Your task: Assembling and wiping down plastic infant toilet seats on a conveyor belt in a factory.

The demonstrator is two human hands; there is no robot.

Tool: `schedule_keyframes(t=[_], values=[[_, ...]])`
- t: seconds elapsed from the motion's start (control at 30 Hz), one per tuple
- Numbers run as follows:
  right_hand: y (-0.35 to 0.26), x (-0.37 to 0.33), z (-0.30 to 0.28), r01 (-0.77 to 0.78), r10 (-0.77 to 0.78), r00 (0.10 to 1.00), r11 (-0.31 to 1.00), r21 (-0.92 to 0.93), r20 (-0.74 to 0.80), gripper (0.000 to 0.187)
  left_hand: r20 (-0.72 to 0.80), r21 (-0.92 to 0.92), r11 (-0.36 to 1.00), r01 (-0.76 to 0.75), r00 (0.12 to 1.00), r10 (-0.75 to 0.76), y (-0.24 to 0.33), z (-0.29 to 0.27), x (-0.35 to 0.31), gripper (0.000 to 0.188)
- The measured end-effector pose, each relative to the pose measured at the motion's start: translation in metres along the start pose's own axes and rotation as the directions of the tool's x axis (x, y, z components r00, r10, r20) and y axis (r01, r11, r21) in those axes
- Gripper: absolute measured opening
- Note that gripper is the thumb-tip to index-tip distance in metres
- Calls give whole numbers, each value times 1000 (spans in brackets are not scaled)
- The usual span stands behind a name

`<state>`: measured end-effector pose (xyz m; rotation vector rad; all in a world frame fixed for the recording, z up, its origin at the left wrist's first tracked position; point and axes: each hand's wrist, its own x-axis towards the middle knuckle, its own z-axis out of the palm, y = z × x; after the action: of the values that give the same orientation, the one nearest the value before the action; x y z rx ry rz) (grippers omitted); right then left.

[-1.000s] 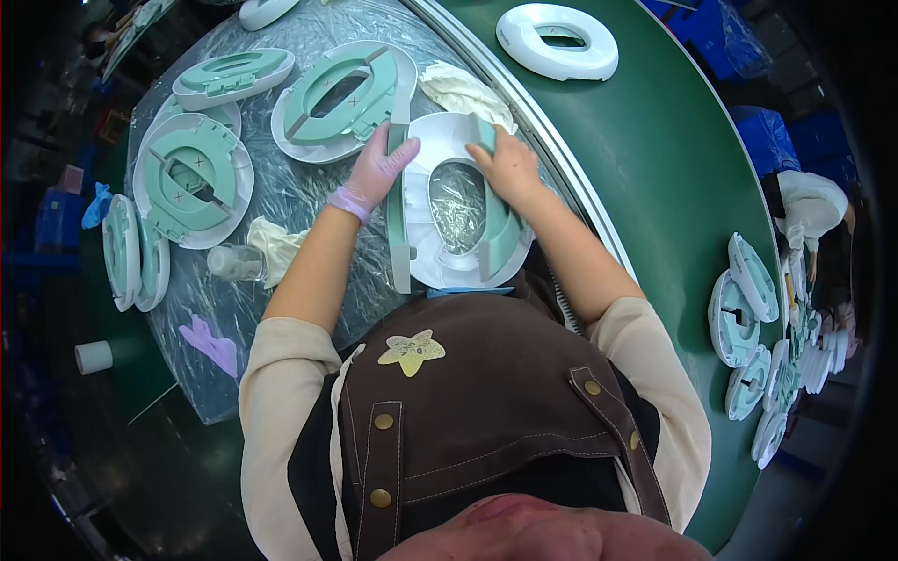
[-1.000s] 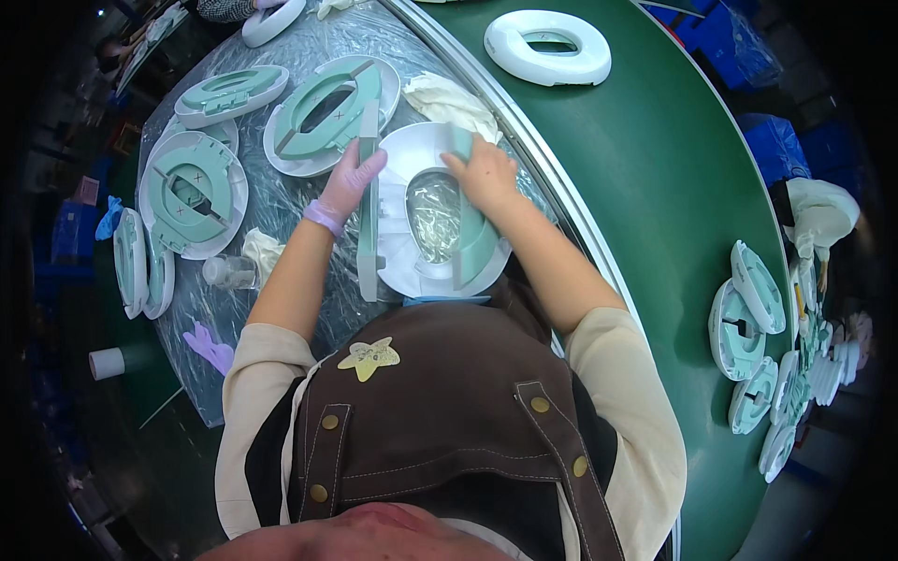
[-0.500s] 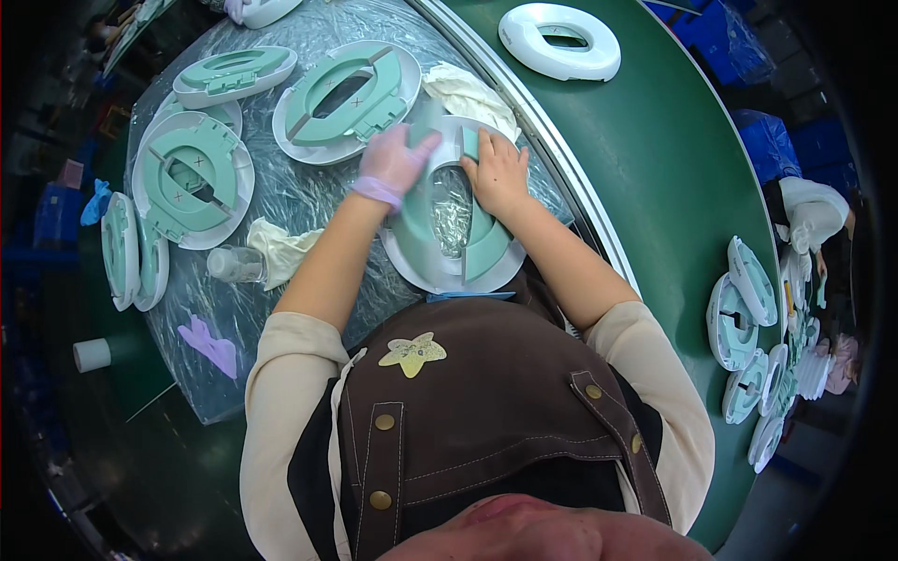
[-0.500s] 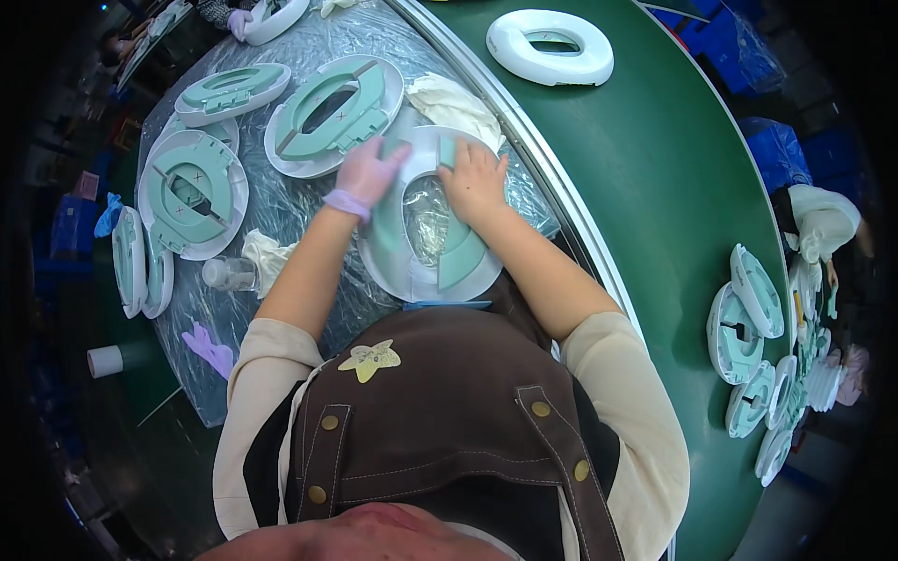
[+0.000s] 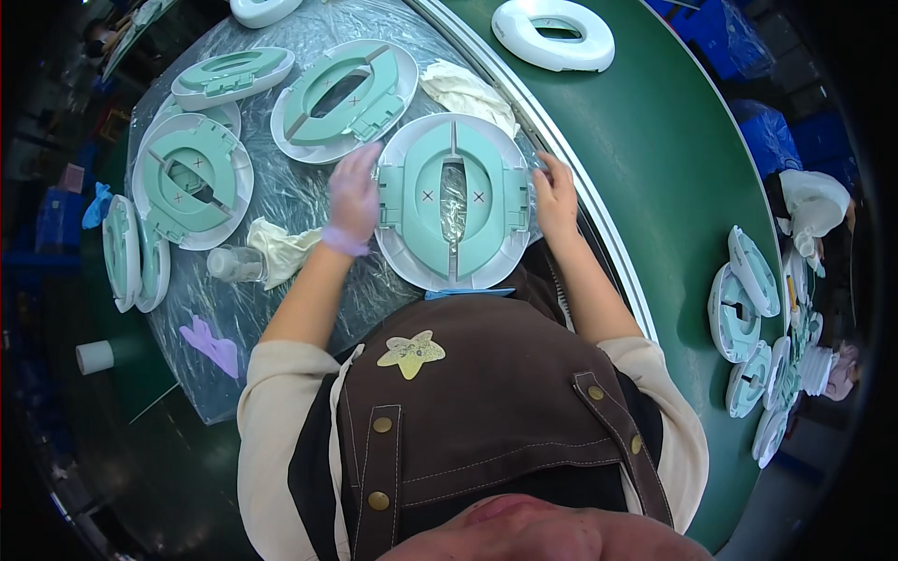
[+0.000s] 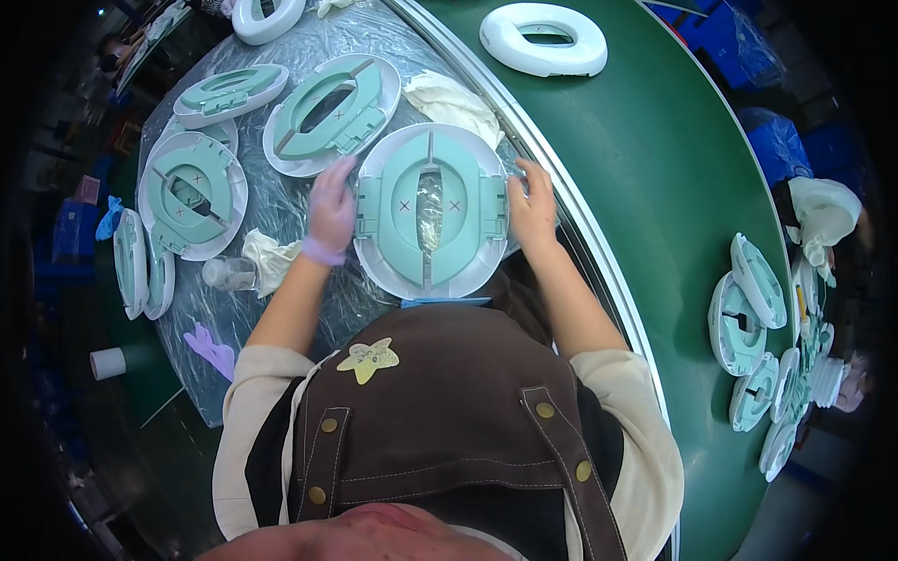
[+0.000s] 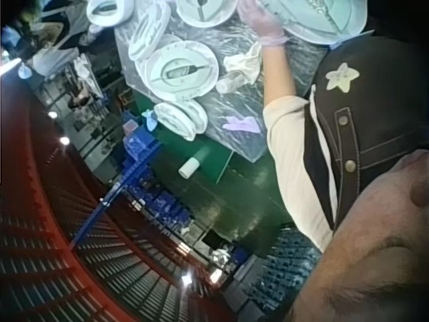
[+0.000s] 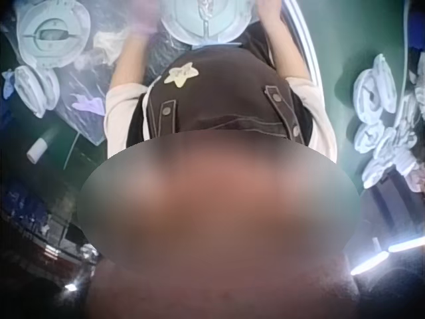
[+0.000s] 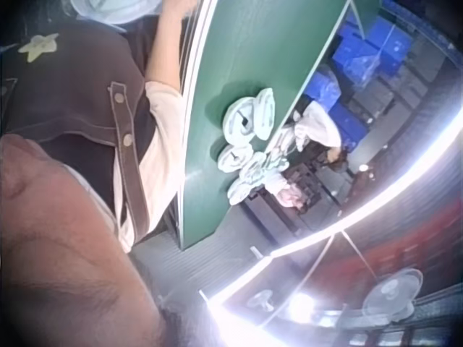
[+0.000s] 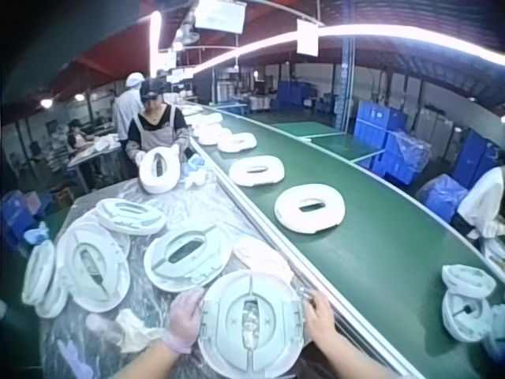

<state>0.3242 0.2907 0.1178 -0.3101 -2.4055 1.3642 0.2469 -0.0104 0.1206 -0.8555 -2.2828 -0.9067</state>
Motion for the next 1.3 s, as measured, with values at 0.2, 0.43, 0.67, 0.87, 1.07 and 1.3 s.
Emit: schedule_keyframes(t=[0.2,0.43,0.67,0.87,1.07,1.3], values=[[35,-48,2,-382,258,903,847,368,343,59,175,75,997,20,984,-33,6,8,-55,66],[-25,-16,-51,-615,432,783,647,451,448,44,65,-172,975,-140,986,153,39,-21,3,74],[-68,-4,-120,-36,-225,945,648,761,237,55,224,-921,218,324,895,-385,93,-33,19,63],[-95,-16,-69,-303,274,948,610,732,164,35,499,-866,-244,437,796,-343,136,-7,16,66],[-109,3,-15,-98,-230,864,796,597,448,46,555,-821,-336,462,785,-276,125,13,4,69],[-128,3,-3,-43,-100,859,963,265,502,60,576,-798,-436,416,739,-348,128,13,-2,61]])
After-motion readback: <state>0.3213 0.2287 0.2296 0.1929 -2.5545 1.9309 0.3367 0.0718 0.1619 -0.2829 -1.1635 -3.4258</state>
